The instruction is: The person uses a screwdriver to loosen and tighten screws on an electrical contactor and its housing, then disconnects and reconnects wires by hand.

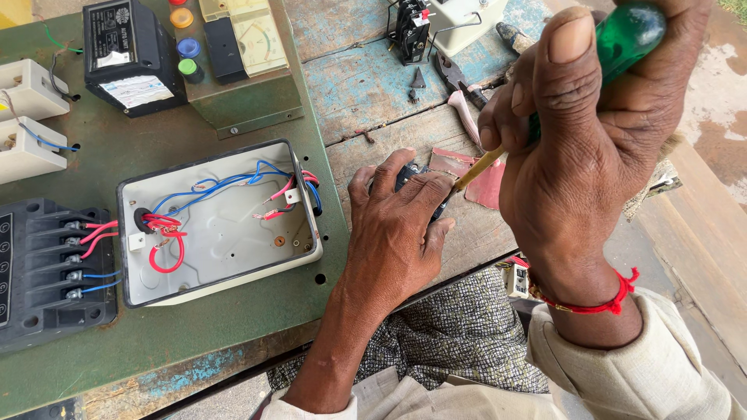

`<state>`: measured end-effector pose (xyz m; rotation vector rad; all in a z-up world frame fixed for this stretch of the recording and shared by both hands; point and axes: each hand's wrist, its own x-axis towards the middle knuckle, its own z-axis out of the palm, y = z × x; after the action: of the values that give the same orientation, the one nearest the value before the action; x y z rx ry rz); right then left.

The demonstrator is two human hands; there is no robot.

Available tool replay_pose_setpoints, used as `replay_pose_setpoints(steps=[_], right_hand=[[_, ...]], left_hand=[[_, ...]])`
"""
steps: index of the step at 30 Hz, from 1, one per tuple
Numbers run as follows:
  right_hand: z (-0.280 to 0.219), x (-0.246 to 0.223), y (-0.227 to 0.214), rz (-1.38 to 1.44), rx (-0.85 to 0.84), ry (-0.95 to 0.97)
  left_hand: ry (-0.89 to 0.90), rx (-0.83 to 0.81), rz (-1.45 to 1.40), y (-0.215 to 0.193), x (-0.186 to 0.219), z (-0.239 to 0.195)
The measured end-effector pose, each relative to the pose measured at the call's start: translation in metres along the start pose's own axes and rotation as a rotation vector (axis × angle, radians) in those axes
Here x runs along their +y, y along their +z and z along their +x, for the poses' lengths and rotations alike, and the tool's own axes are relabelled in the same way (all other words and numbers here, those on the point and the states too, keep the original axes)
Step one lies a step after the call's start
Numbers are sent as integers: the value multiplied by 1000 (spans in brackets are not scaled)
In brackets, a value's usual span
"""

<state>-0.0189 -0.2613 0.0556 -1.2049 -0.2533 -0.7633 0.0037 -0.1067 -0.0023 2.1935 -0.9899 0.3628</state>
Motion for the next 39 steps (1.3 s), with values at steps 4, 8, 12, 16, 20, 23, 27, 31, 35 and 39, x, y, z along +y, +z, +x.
replay_pose_setpoints(steps=[4, 8, 12, 16, 20, 23, 27, 31, 35, 39], right_hand=[[3, -1, 3, -30, -42, -15], [5, -2, 8, -37, -35, -6], [9, -4, 9, 2, -78, 27], [12, -4, 10, -23, -103, 35], [12, -4, 6, -33, -163, 22], [10, -2, 2, -30, -163, 25], [7, 4, -4, 29, -169, 74], [25, 3, -20, 160, -233, 232], [37, 5, -26, 125, -369, 251], [24, 7, -25, -44, -380, 60]], left_hand=[[-2, 6, -5, 0, -1, 0], [2, -11, -14, -1, -2, 0], [7, -3, -108, -9, -13, 2], [10, -13, -189, -12, -23, 10], [16, -62, -280, -10, -26, 22], [-17, -92, -270, -8, -25, 26], [5, -63, -185, -1, -23, 24], [60, -7, -183, 8, -17, 23], [72, 36, -152, 10, -14, 23], [-19, 4, -154, 8, -19, 17]])
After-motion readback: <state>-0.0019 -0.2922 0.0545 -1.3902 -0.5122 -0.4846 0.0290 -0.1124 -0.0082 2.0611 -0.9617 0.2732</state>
